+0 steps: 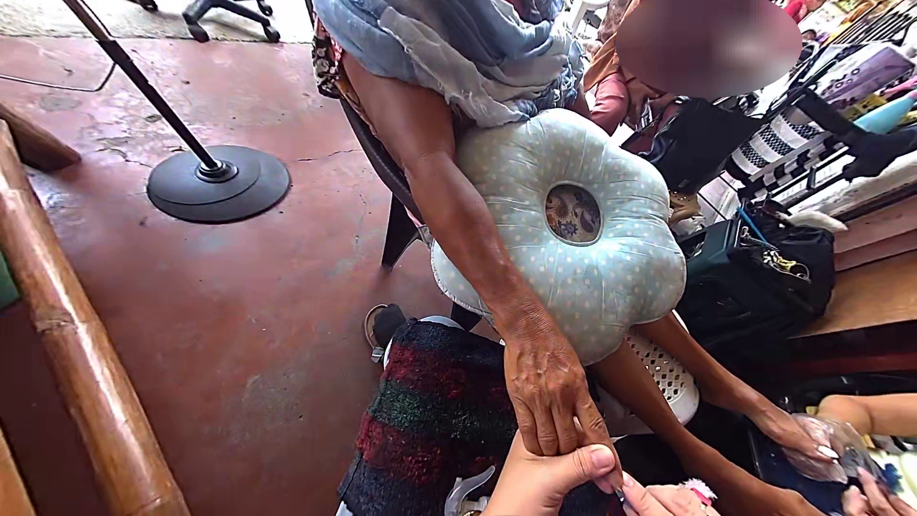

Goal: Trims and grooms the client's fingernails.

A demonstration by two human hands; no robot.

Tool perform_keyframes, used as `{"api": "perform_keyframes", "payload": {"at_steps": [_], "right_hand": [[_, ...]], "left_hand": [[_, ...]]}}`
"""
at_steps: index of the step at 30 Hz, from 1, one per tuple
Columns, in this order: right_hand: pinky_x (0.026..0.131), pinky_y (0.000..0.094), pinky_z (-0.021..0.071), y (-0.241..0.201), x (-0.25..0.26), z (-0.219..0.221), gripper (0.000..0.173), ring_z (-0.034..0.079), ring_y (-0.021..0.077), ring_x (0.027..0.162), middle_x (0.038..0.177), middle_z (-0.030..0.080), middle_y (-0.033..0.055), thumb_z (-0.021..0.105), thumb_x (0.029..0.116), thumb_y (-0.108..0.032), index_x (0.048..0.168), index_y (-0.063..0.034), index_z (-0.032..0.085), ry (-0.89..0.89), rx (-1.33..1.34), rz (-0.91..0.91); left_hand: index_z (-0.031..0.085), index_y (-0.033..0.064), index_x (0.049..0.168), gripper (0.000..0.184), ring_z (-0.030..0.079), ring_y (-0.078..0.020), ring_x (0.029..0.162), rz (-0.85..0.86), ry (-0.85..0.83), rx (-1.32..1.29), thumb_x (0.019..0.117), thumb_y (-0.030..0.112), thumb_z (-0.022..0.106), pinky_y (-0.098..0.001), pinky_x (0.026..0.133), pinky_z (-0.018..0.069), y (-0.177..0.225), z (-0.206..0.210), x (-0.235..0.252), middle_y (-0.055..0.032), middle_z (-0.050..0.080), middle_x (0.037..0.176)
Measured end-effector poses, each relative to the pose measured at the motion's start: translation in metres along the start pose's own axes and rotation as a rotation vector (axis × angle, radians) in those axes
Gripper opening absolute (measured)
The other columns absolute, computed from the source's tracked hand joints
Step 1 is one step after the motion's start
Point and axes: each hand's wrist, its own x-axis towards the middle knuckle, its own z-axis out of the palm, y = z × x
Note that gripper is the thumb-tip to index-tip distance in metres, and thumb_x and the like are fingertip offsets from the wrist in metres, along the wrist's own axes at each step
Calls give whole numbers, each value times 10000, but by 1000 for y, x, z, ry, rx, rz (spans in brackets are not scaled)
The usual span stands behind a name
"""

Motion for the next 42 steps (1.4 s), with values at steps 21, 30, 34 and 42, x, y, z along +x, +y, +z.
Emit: {"api": "perform_keyframes", "payload": {"at_steps": [21,30,34,42], "right_hand": [[757,278,578,20,-1,-1,210,717,181,766,813,739,82,634,980,-127,1106,-75,793,-12,-185,-157],[730,256,571,23,6,-8,184,716,151,765,828,757,85,651,947,-107,1054,-49,789,-4,-24,-111],[735,161,535,38,11,20,290,644,62,746,771,676,36,756,916,-343,907,-59,694,240,17,-137],[774,167,556,35,14,32,208,690,70,793,791,706,41,715,956,-251,885,-57,692,212,61,-186]], "left_hand": [[696,-12,914,30,707,-164,750,-11,56,10,890,-29,703,-307,802,594,5,4,-3,-130,719,799],[691,-11,933,47,707,-165,750,-15,46,3,891,-29,704,-309,803,596,6,2,-3,-128,719,807],[708,-6,924,59,715,-171,791,-29,90,51,873,-5,737,-325,832,593,5,-1,-3,-131,730,830],[712,17,947,120,705,-157,840,-39,124,95,843,17,771,-323,832,586,8,-2,-5,-104,731,887]]}}
